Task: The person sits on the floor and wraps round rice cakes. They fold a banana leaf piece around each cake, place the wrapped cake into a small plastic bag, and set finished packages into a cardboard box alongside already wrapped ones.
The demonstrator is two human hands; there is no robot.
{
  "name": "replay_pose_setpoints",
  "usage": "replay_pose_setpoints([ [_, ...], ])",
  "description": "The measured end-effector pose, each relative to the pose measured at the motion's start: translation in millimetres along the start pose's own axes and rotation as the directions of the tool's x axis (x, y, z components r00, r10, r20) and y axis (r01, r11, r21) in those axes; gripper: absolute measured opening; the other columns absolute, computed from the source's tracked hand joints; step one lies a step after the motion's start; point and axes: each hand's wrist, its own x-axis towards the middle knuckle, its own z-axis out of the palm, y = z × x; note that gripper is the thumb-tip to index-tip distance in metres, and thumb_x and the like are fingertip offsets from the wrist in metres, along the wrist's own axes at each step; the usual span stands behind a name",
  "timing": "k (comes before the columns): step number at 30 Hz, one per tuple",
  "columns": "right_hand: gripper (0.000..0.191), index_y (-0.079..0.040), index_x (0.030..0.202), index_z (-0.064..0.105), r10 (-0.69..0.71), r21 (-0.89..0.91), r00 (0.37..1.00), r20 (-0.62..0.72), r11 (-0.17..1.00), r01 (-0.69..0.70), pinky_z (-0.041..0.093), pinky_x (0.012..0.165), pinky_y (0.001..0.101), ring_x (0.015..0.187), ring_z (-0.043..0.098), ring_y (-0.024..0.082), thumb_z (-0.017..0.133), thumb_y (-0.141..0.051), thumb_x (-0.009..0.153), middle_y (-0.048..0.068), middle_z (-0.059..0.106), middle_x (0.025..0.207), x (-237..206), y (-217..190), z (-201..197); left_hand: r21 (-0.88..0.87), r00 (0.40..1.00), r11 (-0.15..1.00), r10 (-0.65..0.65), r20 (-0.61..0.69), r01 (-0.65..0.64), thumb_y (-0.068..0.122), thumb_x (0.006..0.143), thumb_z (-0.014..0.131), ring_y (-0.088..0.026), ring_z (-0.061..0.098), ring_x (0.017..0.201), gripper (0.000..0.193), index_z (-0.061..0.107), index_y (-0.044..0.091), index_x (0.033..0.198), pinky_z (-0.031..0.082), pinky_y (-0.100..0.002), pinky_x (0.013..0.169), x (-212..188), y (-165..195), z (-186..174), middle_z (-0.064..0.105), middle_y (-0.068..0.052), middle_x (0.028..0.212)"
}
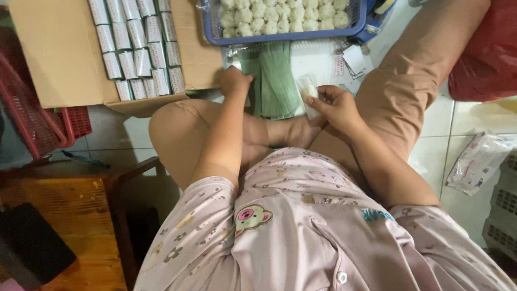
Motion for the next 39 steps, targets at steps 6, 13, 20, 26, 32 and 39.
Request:
replay_pose_setpoints([
  [6, 0.036, 0.009, 0.118, 0.066, 0.024, 0.074, 0.999, 0.022, 0.997, -0.026, 0.053, 0.067, 0.0243, 0.082, 0.064, 0.009, 0.078, -0.013, 0.093, 0.006, 0.072, 0.098, 0, 4, -3, -0.274, 0.986, 0.951, 0.112, -0.125, -0.143, 0.033, 0.074, 0.088, -0.035, 0.072, 0.075, 0.032, 0.073, 0.005, 0.08, 0.056, -0.047, 0.072, -2, -16, -1, 0.074, -0.016, 0.079],
  [13, 0.035, 0.008, 0.12, 0.065, 0.0, 0.133, 1.0, -0.003, 0.991, 0.0, 0.055, 0.076, 0.0231, 0.089, 0.066, 0.009, 0.077, -0.013, 0.096, 0.006, 0.073, 0.103, 2, -1, -3, -0.261, 0.826, 0.792, 0.48, -0.295, -0.553, 0.015, 0.096, 0.075, -0.035, 0.066, 0.073, 0.017, 0.068, 0.0, 0.093, 0.053, -0.045, 0.066, -66, 1, -73, 0.069, -0.018, 0.079],
  [20, 0.032, 0.007, 0.118, 0.065, 0.078, 0.26, 0.995, -0.064, 0.964, -0.059, 0.058, 0.071, 0.0276, 0.085, 0.068, 0.012, 0.075, -0.014, 0.095, 0.006, 0.072, 0.1, 7, -14, -12, -0.843, 0.936, 0.53, 0.335, 0.106, -0.094, 0.019, 0.088, 0.079, -0.013, 0.067, 0.069, 0.021, 0.072, 0.001, 0.097, 0.057, -0.031, 0.061, -56, 29, -34, 0.074, -0.004, 0.081],
  [26, 0.029, 0.006, 0.118, 0.066, 0.046, 0.22, 0.992, -0.114, 0.975, -0.02, 0.057, 0.077, 0.0252, 0.088, 0.069, 0.011, 0.074, -0.013, 0.098, 0.008, 0.074, 0.102, 10, -8, -22, -0.551, 0.959, 0.785, 0.244, -0.143, -0.282, 0.027, 0.082, 0.083, -0.021, 0.073, 0.074, 0.031, 0.076, 0.001, 0.097, 0.057, -0.035, 0.069, -37, 20, 34, 0.078, -0.011, 0.083],
  [32, 0.027, 0.007, 0.118, 0.065, 0.052, 0.33, 0.997, -0.063, 0.944, -0.028, 0.057, 0.08, 0.0255, 0.088, 0.069, 0.012, 0.074, -0.01, 0.099, 0.009, 0.073, 0.103, 14, 2, -20, -0.527, 0.974, 0.82, 0.203, -0.099, -0.224, 0.027, 0.085, 0.079, -0.024, 0.075, 0.077, 0.026, 0.08, 0.004, 0.096, 0.057, -0.035, 0.072, -47, 10, 28, 0.079, -0.013, 0.085],
  [39, 0.029, 0.008, 0.118, 0.065, 0.068, 0.333, 0.997, -0.041, 0.942, -0.05, 0.056, 0.082, 0.0256, 0.09, 0.07, 0.012, 0.074, -0.01, 0.098, 0.01, 0.074, 0.104, 15, 4, -15, -0.64, 0.955, 0.708, 0.225, -0.194, -0.297, 0.023, 0.083, 0.078, -0.023, 0.076, 0.077, 0.029, 0.071, 0.003, 0.102, 0.059, -0.034, 0.072, -42, 11, 30, 0.078, -0.011, 0.085],
])
